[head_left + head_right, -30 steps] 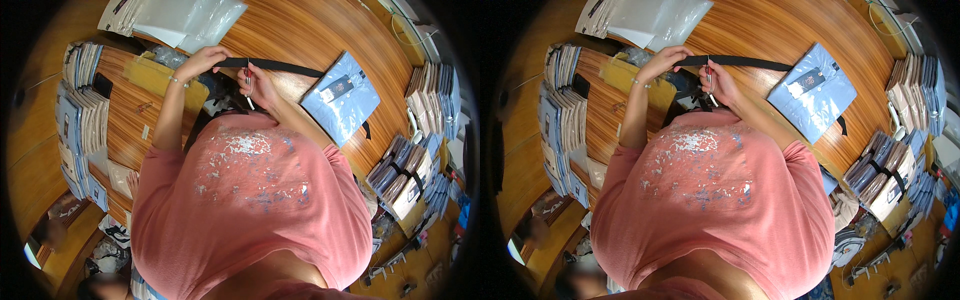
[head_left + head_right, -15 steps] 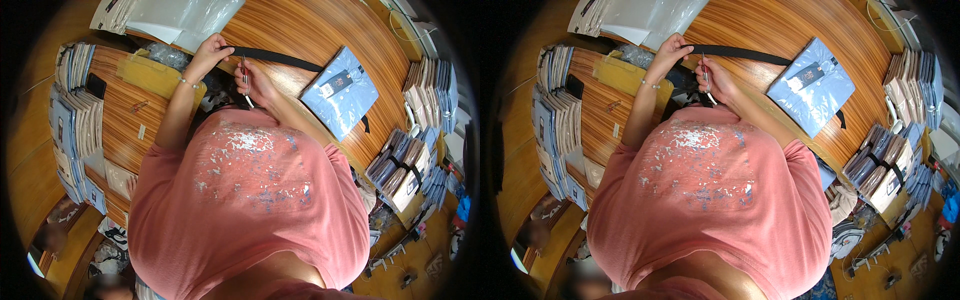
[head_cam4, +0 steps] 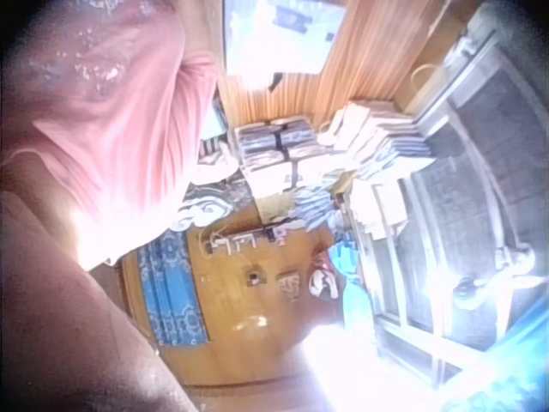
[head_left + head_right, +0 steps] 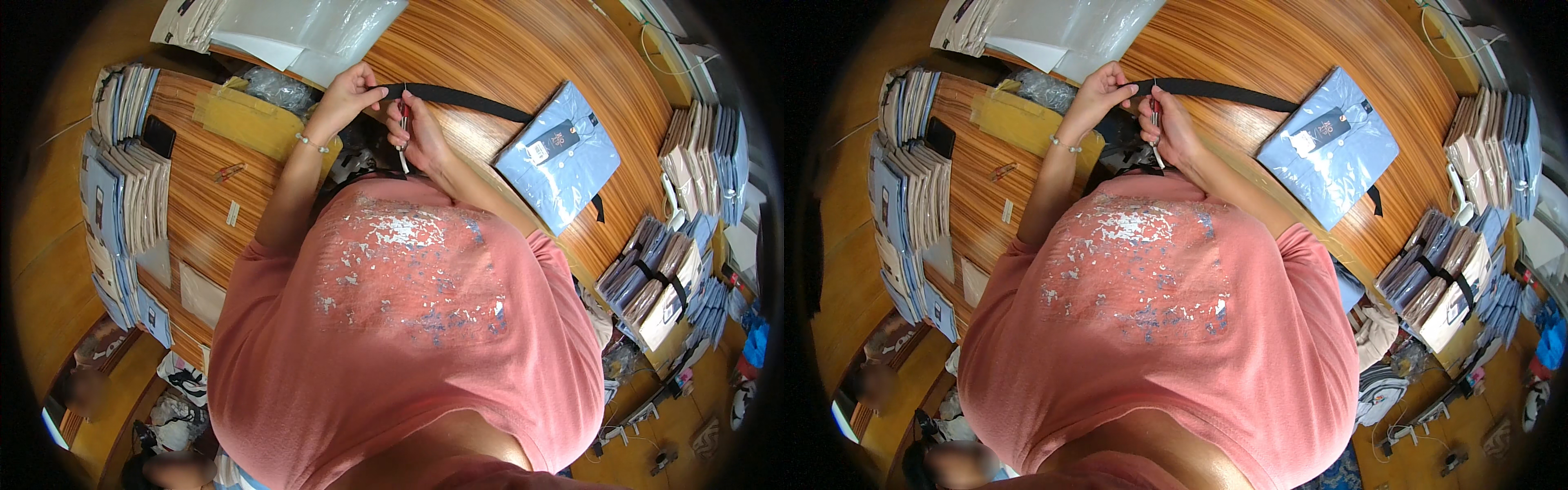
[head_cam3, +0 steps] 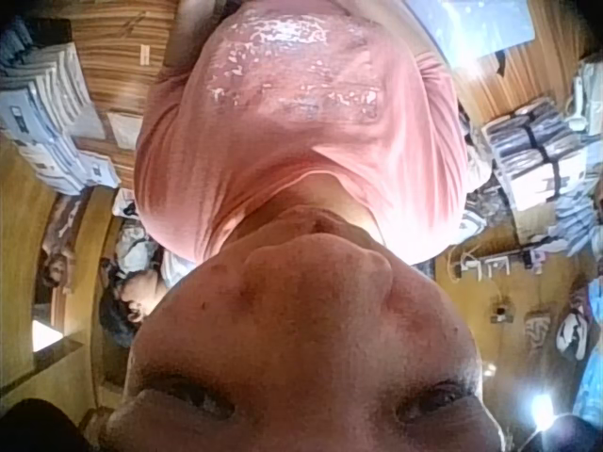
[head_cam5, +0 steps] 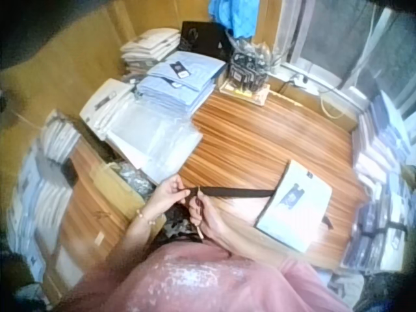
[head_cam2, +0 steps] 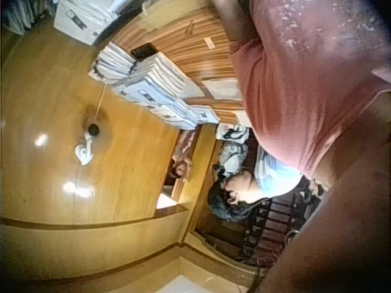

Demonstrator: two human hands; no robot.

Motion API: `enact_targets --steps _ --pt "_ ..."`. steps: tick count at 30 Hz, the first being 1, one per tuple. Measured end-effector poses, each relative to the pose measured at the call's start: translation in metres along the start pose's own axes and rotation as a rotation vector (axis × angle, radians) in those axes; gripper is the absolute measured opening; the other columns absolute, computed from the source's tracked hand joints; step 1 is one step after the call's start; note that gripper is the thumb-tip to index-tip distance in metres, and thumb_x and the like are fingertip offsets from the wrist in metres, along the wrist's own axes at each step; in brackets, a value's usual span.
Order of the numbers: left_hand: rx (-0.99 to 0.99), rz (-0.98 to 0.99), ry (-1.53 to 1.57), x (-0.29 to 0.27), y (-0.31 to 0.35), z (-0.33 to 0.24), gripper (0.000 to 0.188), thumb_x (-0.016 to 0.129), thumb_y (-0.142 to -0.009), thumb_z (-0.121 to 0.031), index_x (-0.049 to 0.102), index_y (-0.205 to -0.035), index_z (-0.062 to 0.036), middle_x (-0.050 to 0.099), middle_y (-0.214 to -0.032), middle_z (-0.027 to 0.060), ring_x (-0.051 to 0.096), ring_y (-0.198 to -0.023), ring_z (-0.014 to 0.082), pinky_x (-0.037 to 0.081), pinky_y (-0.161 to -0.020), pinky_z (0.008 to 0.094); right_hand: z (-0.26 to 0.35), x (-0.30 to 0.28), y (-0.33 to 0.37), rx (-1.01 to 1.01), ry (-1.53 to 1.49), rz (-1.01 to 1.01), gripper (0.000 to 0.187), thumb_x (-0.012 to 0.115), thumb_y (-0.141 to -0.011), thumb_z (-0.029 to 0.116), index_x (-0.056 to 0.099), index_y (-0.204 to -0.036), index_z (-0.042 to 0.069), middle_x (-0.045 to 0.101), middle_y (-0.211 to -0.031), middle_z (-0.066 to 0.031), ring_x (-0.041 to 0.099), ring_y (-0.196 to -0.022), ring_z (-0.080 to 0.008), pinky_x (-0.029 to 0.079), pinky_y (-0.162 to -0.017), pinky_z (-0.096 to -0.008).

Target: The person folds a light blue shirt on a wooden table, places a cardboard insert inside, and wraps it in a clear plastic bag. They then secure the package with a black elastic band and place it on a stack of similar packages. The process is repeated with another shirt.

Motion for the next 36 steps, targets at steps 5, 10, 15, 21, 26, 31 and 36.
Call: enact_targets --steps 5,10,15,21,26,31,36 --pt "-0.005 0.010 0.008 -0.002 -0.002 0.000 0.020 0.062 -0.083 -0.003 0.043 -0.080 -0.0066 0.049 -0.070 -0.0028 0.050 -0.061 0.0052 0.040 -0.055 0.0182 0.002 0.001 0.001 0.019 0.002 -0.007 0.028 0.036 -0.097 0.029 0.043 -0.079 0.009 0.043 -0.064 -0.0011 0.031 -0.043 -0.0099 0.027 -0.041 -0.0245" --pt "-0.022 0.005 -0.033 -0.002 -0.003 0.000 0.021 0.064 -0.081 -0.003 0.043 -0.079 -0.0057 0.050 -0.069 -0.0007 0.052 -0.061 0.0070 0.042 -0.054 0.0196 0.005 0.001 0.001 0.013 0.002 -0.030 0.024 0.038 -0.096 0.029 0.043 -0.083 0.009 0.043 -0.063 -0.0006 0.031 -0.043 -0.0094 0.026 -0.040 -0.0241" --pt "-0.040 0.025 -0.100 -0.012 0.001 -0.001 0.020 0.063 -0.082 -0.003 0.043 -0.079 -0.0059 0.048 -0.069 -0.0017 0.051 -0.062 0.0061 0.041 -0.055 0.0191 0.006 0.004 0.003 0.027 0.001 -0.010 0.021 0.041 -0.095 0.027 0.044 -0.084 0.010 0.043 -0.063 -0.0002 0.031 -0.043 -0.0088 0.025 -0.039 -0.0228" --pt "0.144 -0.138 -1.013 -0.016 0.003 -0.009 0.027 0.068 -0.075 -0.014 0.053 -0.096 -0.0036 0.059 -0.089 0.0098 0.058 -0.083 0.0269 0.046 -0.073 0.0347 0.014 -0.008 0.018 0.211 0.067 -0.057 0.015 0.046 -0.093 0.024 0.046 -0.089 0.010 0.051 -0.067 -0.0007 0.044 -0.049 -0.0100 0.035 -0.041 -0.0238" --pt "0.365 -0.057 -0.968 0.029 -0.018 -0.008 0.037 0.067 -0.077 -0.022 0.055 -0.108 -0.0048 0.055 -0.108 0.0153 0.049 -0.106 0.0327 0.037 -0.091 0.0408 0.098 -0.016 0.114 -0.297 0.805 -0.146 0.037 0.059 -0.080 0.002 0.048 -0.115 0.005 0.055 -0.084 -0.0042 0.056 -0.064 -0.0099 0.047 -0.054 -0.0241" --pt "0.521 0.063 -0.991 0.130 -0.056 0.015 0.049 0.056 -0.086 -0.034 0.045 -0.127 -0.0099 0.044 -0.131 0.0142 0.039 -0.119 0.0334 0.027 -0.101 0.0473 0.246 -0.177 0.226 -0.941 0.685 -1.131 0.024 0.066 -0.080 0.013 0.059 -0.100 0.002 0.060 -0.075 -0.0040 0.055 -0.063 -0.0118 0.045 -0.052 -0.0236" --pt "0.305 0.028 -1.042 0.161 -0.077 0.027 0.047 0.045 -0.093 -0.026 0.035 -0.137 -0.0156 0.036 -0.139 0.0115 0.034 -0.123 0.0335 0.024 -0.101 0.0528 0.295 -0.262 0.297 -0.996 0.085 -1.311 0.034 0.065 -0.079 0.011 0.051 -0.109 0.000 0.059 -0.097 -0.0107 0.056 -0.087 -0.0168 0.046 -0.071 -0.0269"
Point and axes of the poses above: each hand's wrist, its own y-axis away from the middle knuckle, its own x-axis out of the palm, z = x × y, the point moved 2 cm from there along -y, towards the middle knuckle
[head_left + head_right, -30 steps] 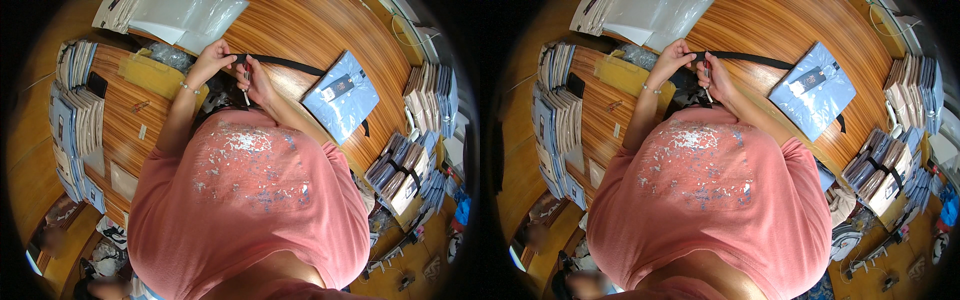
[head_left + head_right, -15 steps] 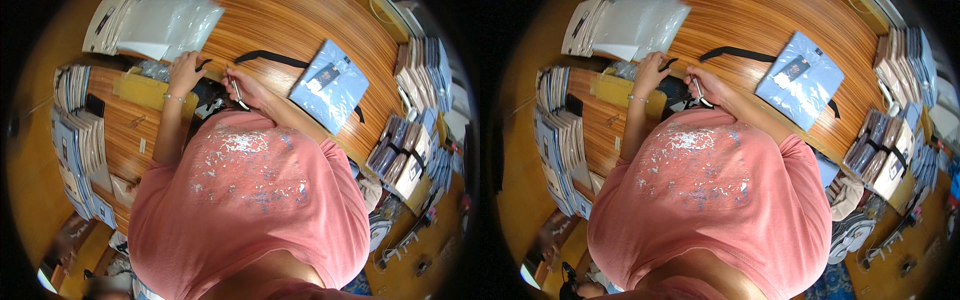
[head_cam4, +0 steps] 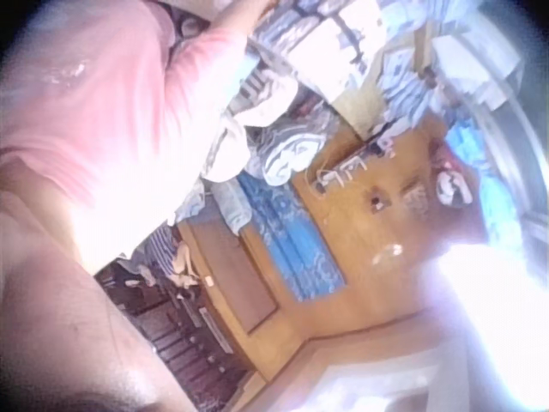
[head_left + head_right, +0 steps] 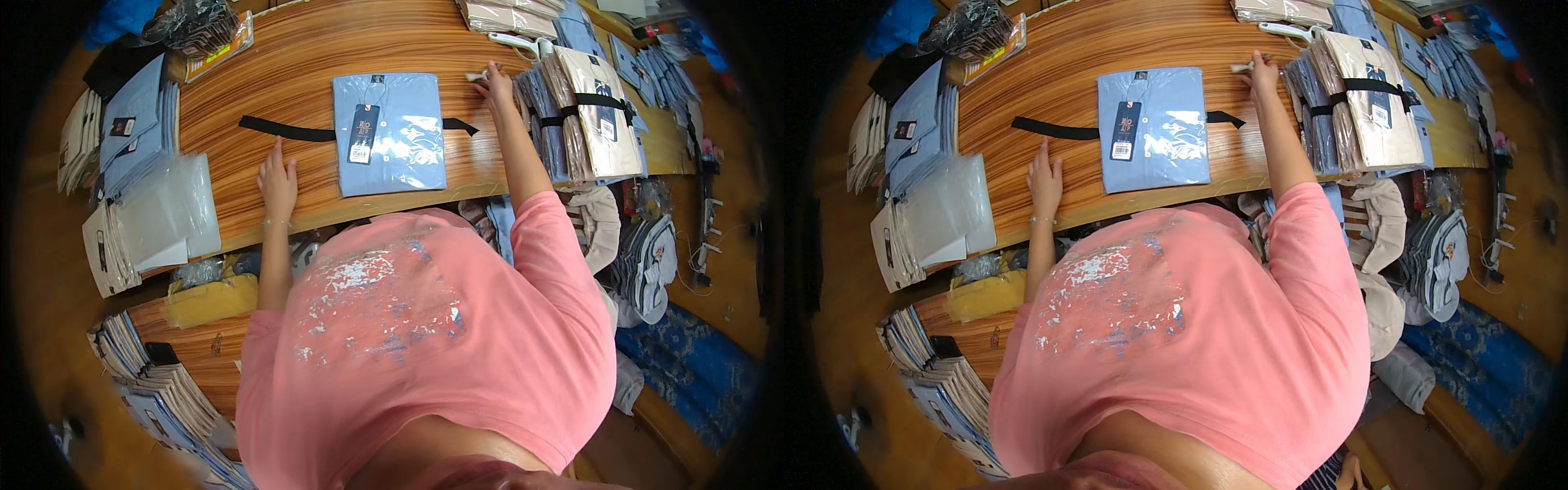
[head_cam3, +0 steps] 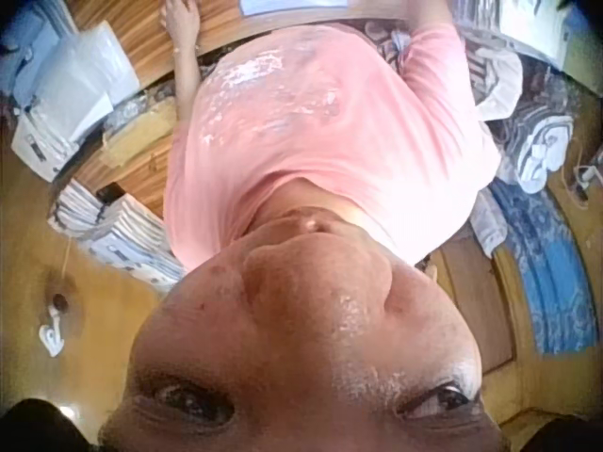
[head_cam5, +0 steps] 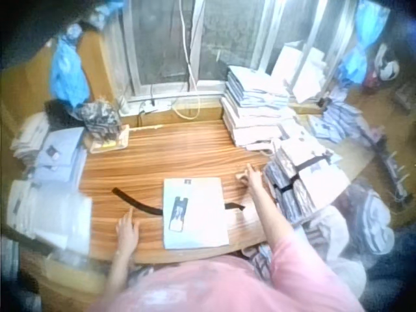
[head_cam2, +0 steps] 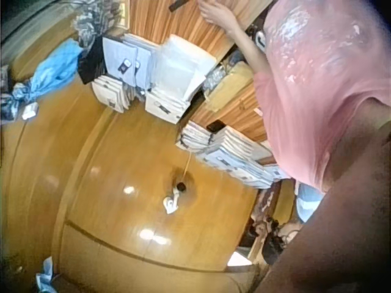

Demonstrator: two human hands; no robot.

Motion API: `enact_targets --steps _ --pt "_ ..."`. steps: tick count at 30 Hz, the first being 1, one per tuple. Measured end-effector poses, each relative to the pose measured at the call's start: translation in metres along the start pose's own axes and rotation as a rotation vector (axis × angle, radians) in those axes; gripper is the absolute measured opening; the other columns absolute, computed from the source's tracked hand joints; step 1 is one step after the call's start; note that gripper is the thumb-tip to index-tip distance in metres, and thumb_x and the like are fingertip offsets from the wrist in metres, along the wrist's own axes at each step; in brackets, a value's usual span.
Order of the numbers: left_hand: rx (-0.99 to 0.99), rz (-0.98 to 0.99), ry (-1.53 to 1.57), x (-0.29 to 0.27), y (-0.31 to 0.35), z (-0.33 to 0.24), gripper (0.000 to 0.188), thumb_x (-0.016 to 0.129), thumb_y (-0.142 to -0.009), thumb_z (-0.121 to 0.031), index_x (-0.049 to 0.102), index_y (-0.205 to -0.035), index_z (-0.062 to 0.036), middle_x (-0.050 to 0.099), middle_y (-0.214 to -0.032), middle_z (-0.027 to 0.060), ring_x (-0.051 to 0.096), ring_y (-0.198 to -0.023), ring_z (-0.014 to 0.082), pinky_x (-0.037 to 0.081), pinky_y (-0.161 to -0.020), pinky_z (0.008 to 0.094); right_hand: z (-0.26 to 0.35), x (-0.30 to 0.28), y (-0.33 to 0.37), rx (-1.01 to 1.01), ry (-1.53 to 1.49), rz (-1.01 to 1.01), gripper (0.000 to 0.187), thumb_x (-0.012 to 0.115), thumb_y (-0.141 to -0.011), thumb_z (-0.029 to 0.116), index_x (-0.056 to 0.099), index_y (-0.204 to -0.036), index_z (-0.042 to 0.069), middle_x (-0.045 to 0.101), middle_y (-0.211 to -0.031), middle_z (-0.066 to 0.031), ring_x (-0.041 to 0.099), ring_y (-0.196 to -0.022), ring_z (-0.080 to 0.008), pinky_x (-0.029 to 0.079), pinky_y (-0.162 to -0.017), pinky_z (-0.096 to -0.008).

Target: The person folds a light blue shirt on a wooden table, places a cardboard insert inside, and wraps it in a clear plastic bag. They then secure the package with a black elastic band and place it on a stack of similar packages. The process is repeated with another shirt.

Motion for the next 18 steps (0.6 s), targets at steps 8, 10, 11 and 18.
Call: enact_targets --steps 8,10,11,18 --pt "0.205 -0.070 -0.272 0.001 -0.050 0.020 0.044 0.042 -0.091 -0.006 0.042 -0.133 -0.0186 0.041 -0.135 0.0105 0.038 -0.121 0.0300 0.027 -0.100 0.0517 -0.038 0.011 -0.004 -0.769 1.114 0.106 0.062 0.060 -0.081 0.025 0.035 -0.130 -0.004 0.033 -0.134 -0.0290 0.031 -0.127 -0.0401 0.026 -0.105 -0.0433" --pt "0.162 0.007 -0.280 0.000 -0.059 0.011 0.041 0.044 -0.092 -0.009 0.045 -0.131 -0.0176 0.042 -0.133 0.0108 0.038 -0.120 0.0292 0.027 -0.100 0.0488 -0.034 0.011 -0.030 -0.880 1.305 0.040 0.062 0.058 -0.082 0.030 0.036 -0.130 -0.004 0.033 -0.134 -0.0300 0.030 -0.127 -0.0420 0.025 -0.105 -0.0464" --pt "0.136 0.026 -0.251 -0.003 -0.062 0.002 0.038 0.045 -0.092 -0.012 0.046 -0.130 -0.0162 0.044 -0.132 0.0112 0.038 -0.121 0.0290 0.027 -0.100 0.0463 -0.031 0.008 -0.044 -0.860 1.275 -0.033 0.062 0.057 -0.083 0.030 0.036 -0.130 -0.004 0.032 -0.134 -0.0303 0.029 -0.127 -0.0427 0.025 -0.105 -0.0473" --pt "0.257 -0.225 -0.341 -0.022 -0.039 0.026 0.029 0.055 -0.089 -0.029 0.062 -0.096 -0.0021 0.061 -0.096 0.0124 0.052 -0.093 0.0291 0.039 -0.081 0.0377 -0.014 -0.014 0.072 -0.917 1.339 0.375 0.039 0.060 -0.081 0.034 0.056 -0.110 0.007 0.048 -0.114 -0.0185 0.043 -0.109 -0.0358 0.035 -0.090 -0.0467"
Point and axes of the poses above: each hand's wrist, its own y-axis away from the middle knuckle, its own x-axis out of the palm, z = x × y, the point moved 2 cm from there along -y, towards the middle knuckle
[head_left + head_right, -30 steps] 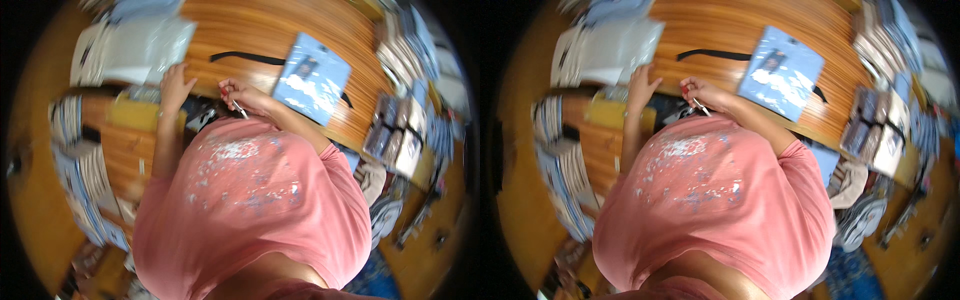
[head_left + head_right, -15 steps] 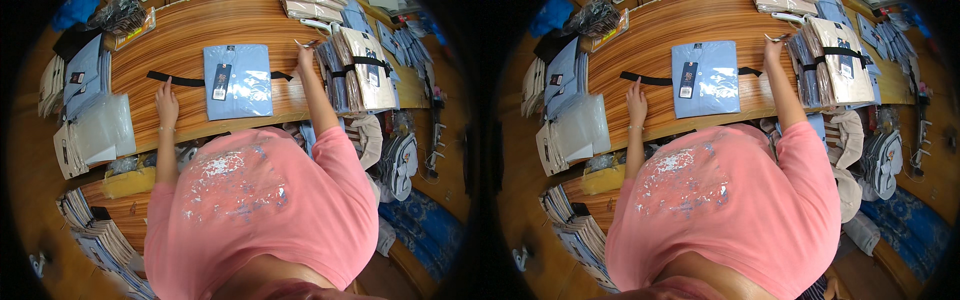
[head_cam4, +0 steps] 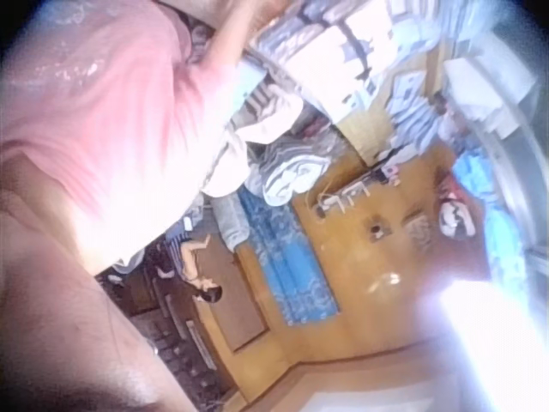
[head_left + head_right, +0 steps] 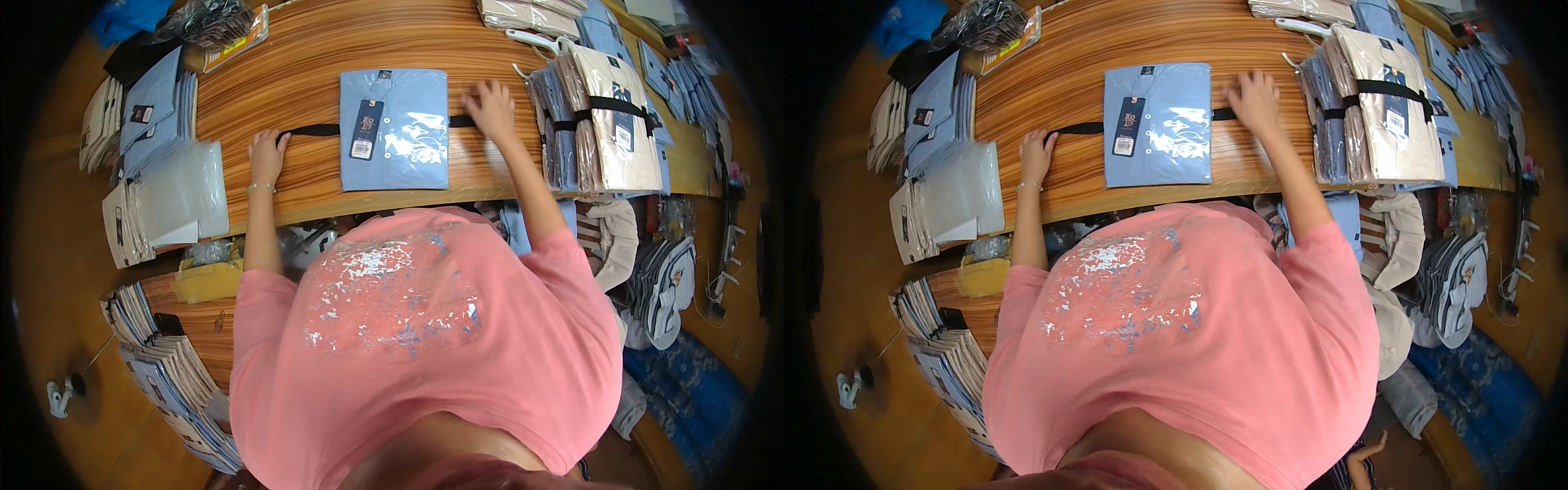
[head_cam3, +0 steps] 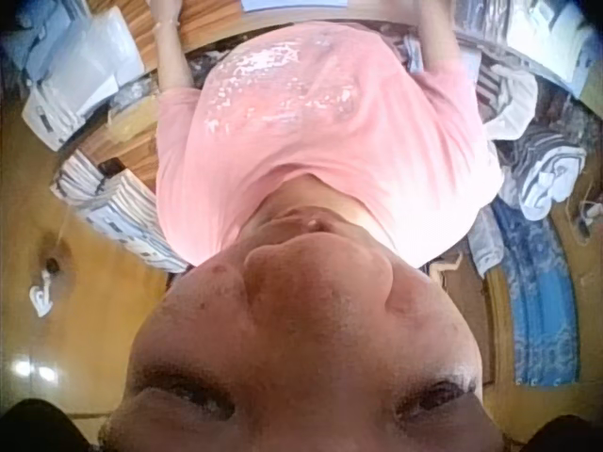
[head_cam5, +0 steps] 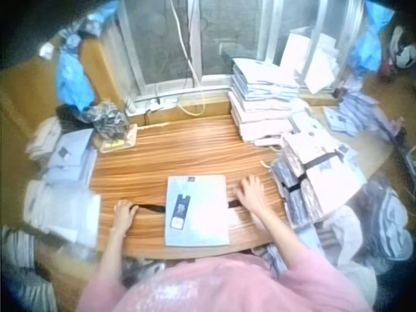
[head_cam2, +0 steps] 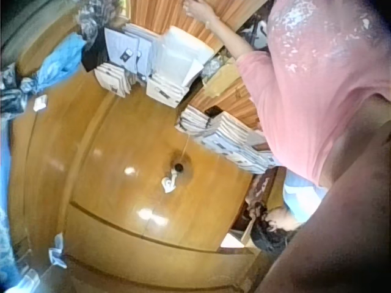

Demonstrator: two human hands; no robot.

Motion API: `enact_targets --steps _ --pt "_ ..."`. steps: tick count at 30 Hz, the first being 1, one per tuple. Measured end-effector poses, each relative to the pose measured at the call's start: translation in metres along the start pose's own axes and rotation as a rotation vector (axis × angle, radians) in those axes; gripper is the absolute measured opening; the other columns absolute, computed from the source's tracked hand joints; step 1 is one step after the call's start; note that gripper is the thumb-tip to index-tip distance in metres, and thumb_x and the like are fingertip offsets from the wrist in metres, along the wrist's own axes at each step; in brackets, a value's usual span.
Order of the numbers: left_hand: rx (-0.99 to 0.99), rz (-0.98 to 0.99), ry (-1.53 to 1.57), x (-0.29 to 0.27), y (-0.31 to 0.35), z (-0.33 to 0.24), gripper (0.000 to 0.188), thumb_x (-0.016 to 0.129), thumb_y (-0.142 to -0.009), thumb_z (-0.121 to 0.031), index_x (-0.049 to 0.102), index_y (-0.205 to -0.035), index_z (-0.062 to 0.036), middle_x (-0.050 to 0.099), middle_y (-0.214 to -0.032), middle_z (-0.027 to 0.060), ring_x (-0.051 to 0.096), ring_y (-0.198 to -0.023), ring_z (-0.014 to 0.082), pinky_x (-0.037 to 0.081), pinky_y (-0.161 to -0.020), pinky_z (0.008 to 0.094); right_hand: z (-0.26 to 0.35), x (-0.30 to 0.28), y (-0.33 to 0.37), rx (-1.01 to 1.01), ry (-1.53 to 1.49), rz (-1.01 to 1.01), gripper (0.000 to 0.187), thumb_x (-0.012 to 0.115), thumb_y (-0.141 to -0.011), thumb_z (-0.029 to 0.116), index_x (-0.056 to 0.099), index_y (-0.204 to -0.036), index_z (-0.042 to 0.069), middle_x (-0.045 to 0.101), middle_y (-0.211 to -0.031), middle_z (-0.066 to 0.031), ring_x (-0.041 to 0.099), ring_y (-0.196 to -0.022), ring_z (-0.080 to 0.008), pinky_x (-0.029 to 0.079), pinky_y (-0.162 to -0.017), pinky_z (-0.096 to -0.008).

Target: The person folds a light blue shirt on a wooden table, places a cardboard insert inside, and wraps it in a clear plastic bag. They then secure the package with a black elastic band and place it on a stack of similar packages. The process is repeated with another shirt.

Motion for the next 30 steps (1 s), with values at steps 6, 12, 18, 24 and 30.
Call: enact_targets --steps 6,12,18,24,30 --pt "-0.393 0.515 0.720 -0.003 -0.014 0.021 0.043 0.061 -0.083 -0.041 0.065 -0.095 -0.0005 0.065 -0.084 0.0107 0.061 -0.072 0.0249 0.046 -0.069 0.0290 -0.052 0.005 0.027 0.027 -0.166 0.139 0.016 0.065 -0.079 0.021 0.063 -0.085 0.006 0.061 -0.083 -0.0096 0.057 -0.079 -0.0276 0.044 -0.067 -0.0376" --pt "-0.425 0.519 0.620 0.006 -0.034 0.025 0.048 0.058 -0.083 -0.048 0.066 -0.100 -0.0038 0.067 -0.091 0.0114 0.062 -0.081 0.0237 0.047 -0.072 0.0346 -0.091 -0.013 0.013 0.253 -0.301 0.343 0.020 0.069 -0.075 0.017 0.062 -0.063 0.002 0.057 -0.053 -0.0070 0.056 -0.052 -0.0148 0.042 -0.053 -0.0308" --pt "-0.534 0.357 0.284 0.005 -0.039 0.002 0.045 0.057 -0.084 -0.046 0.066 -0.098 -0.0035 0.066 -0.082 0.0126 0.062 -0.074 0.0243 0.047 -0.064 0.0357 -0.094 -0.029 0.022 0.293 -0.075 0.365 0.016 0.070 -0.072 0.015 0.066 -0.068 0.000 0.061 -0.057 -0.0104 0.060 -0.054 -0.0172 0.045 -0.054 -0.0325" --pt "-0.508 0.762 0.322 0.003 -0.014 0.026 0.035 0.064 -0.078 -0.036 0.067 -0.073 -0.0021 0.060 -0.061 0.0078 0.056 -0.054 0.0212 0.043 -0.054 0.0341 -0.060 -0.020 0.032 0.310 -0.307 0.753 0.013 0.065 -0.069 0.009 0.066 -0.073 -0.003 0.060 -0.058 -0.0096 0.055 -0.049 -0.0167 0.042 -0.046 -0.0291" --pt "-0.432 0.664 0.365 0.008 -0.046 0.006 0.039 0.062 -0.079 -0.040 0.066 -0.066 -0.0032 0.060 -0.059 0.0099 0.057 -0.055 0.0210 0.043 -0.054 0.0332 -0.105 -0.013 0.009 0.413 -0.007 0.628 0.018 0.065 -0.067 0.016 0.066 -0.071 -0.002 0.058 -0.056 -0.0095 0.058 -0.052 -0.0200 0.044 -0.049 -0.0314"
Point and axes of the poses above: each hand's wrist, its own y-axis away from the middle knuckle, its own x-axis out of the palm, z = x × y, the point moved 2 cm from there along -y, towards the middle knuckle
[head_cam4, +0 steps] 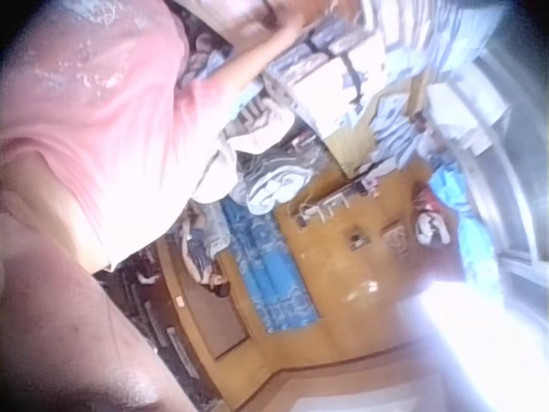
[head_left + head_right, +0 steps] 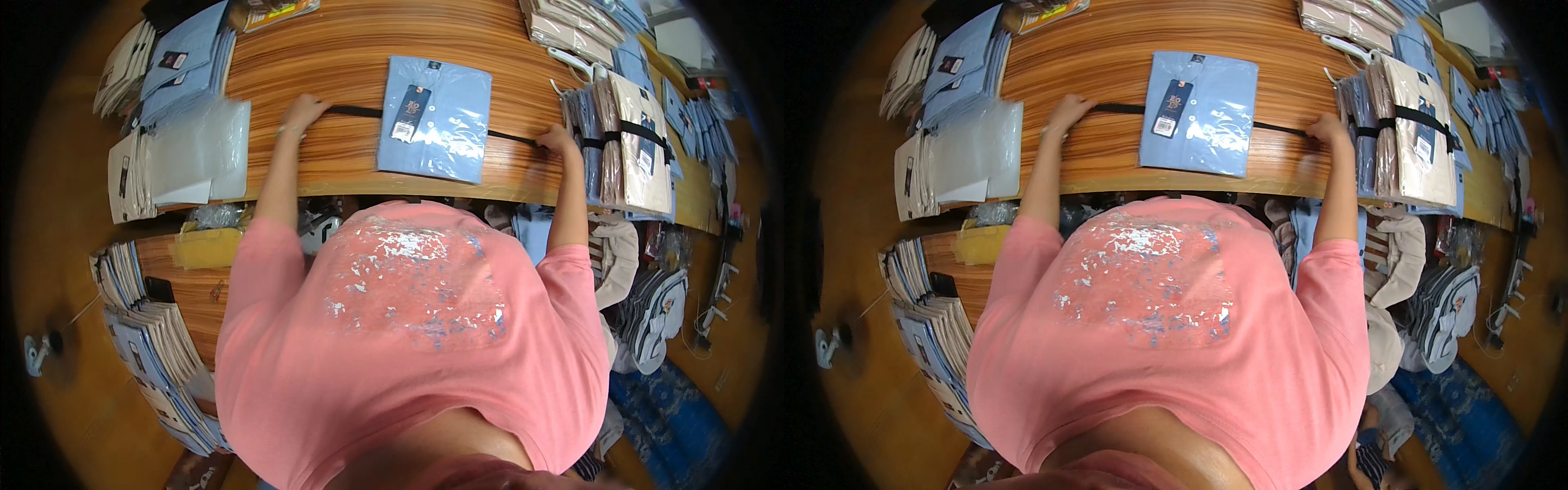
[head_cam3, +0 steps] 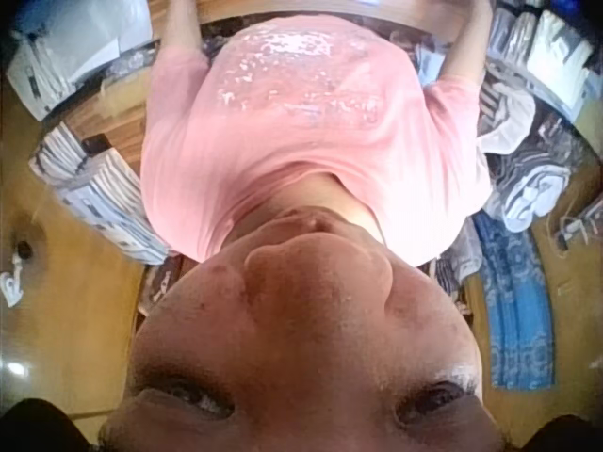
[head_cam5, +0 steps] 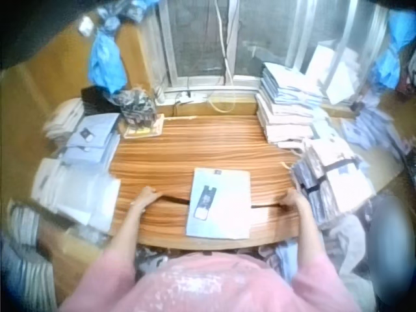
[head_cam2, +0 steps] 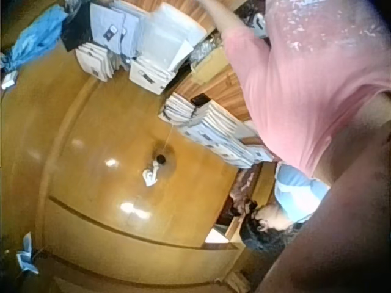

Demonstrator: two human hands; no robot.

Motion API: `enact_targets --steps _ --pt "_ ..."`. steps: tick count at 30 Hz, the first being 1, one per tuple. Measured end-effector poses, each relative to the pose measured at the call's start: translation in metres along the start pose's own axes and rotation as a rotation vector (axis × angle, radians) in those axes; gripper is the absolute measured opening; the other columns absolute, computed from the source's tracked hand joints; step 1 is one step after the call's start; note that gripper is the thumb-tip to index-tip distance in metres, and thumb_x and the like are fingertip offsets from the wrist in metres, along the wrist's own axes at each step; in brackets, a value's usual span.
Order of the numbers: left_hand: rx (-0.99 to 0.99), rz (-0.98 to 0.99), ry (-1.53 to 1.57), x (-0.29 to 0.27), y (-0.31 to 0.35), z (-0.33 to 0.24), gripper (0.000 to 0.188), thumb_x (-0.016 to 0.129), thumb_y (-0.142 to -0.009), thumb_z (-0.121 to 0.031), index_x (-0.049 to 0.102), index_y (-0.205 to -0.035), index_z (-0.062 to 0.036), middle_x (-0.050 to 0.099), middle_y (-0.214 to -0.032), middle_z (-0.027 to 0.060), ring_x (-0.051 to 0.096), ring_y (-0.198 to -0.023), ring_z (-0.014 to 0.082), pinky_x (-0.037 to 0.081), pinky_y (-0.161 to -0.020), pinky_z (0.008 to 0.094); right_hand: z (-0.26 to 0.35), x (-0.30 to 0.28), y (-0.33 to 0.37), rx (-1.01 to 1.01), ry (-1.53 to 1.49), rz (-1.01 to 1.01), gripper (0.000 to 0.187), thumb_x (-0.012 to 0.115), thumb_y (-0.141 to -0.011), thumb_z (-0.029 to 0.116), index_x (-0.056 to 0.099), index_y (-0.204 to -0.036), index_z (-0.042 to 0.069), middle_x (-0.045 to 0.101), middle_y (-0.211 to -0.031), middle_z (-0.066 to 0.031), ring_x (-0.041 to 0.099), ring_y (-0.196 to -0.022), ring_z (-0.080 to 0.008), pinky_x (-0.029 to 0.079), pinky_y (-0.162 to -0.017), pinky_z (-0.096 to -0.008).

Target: The person folds a light blue shirt on a wooden table, places a cardboard insert inside, and wraps it in a clear plastic bag. They then secure the package with a black elastic band and place it on a stack of similar packages. The process is repeated with another shirt.

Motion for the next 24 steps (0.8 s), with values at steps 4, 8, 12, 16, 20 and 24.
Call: enact_targets --steps 4,8,12,16,20,24 --pt "0.017 -0.011 -0.109 0.014 0.006 -0.038 0.037 0.062 -0.079 -0.040 0.068 -0.084 -0.0040 0.065 -0.082 0.0128 0.062 -0.081 0.0251 0.046 -0.071 0.0379 0.004 -0.011 -0.011 0.118 0.219 -0.132 0.027 0.067 -0.069 0.025 0.068 -0.082 0.002 0.063 -0.069 -0.0111 0.065 -0.072 -0.0270 0.049 -0.061 -0.0379" --pt "0.164 -0.263 -0.285 0.007 0.011 -0.045 0.045 0.062 -0.079 -0.037 0.058 -0.111 -0.0049 0.060 -0.109 0.0155 0.055 -0.104 0.0278 0.042 -0.086 0.0415 0.086 -0.016 0.021 -0.138 0.388 -0.434 0.045 0.066 -0.074 0.040 0.059 -0.108 0.012 0.058 -0.109 -0.0151 0.053 -0.108 -0.0298 0.046 -0.082 -0.0478" --pt "0.499 -0.192 0.076 0.018 -0.038 -0.078 0.053 0.059 -0.084 -0.036 0.047 -0.124 -0.0036 0.051 -0.123 0.0160 0.048 -0.115 0.0291 0.040 -0.093 0.0389 0.181 0.013 -0.025 -0.807 -0.132 -0.482 0.037 0.052 -0.087 0.035 0.060 -0.110 0.006 0.059 -0.110 -0.0165 0.054 -0.105 -0.0327 0.042 -0.090 -0.0397" --pt "0.453 -0.002 0.661 0.040 -0.070 -0.106 0.052 0.059 -0.086 -0.034 0.046 -0.124 -0.0009 0.052 -0.120 0.0178 0.048 -0.115 0.0251 0.041 -0.094 0.0344 0.242 0.042 -0.031 -0.708 0.079 -0.520 0.041 0.050 -0.087 0.040 0.059 -0.110 0.007 0.058 -0.108 -0.0151 0.050 -0.107 -0.0320 0.039 -0.090 -0.0443" --pt "0.512 -0.183 0.723 0.042 -0.058 -0.107 0.056 0.062 -0.084 -0.037 0.047 -0.122 0.0017 0.054 -0.116 0.0154 0.052 -0.106 0.0216 0.043 -0.090 0.0310 0.246 0.034 -0.025 -0.854 -0.153 -0.534 0.031 0.058 -0.083 0.032 0.059 -0.100 0.006 0.057 -0.097 -0.0143 0.049 -0.096 -0.0325 0.038 -0.083 -0.0425" --pt "0.514 0.448 0.777 0.044 -0.031 -0.093 0.050 0.065 -0.081 -0.040 0.055 -0.106 0.0025 0.061 -0.095 0.0080 0.056 -0.084 0.0143 0.048 -0.075 0.0268 0.242 0.019 0.015 -0.904 -0.293 -0.586 0.026 0.061 -0.081 0.027 0.059 -0.097 0.006 0.055 -0.092 -0.0134 0.048 -0.092 -0.0312 0.036 -0.080 -0.0411"
Point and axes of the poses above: each hand's wrist, its own y-axis away from the middle knuckle, its own x-axis out of the palm, z = x × y, the point moved 2 cm from there along -y, towards the middle knuckle
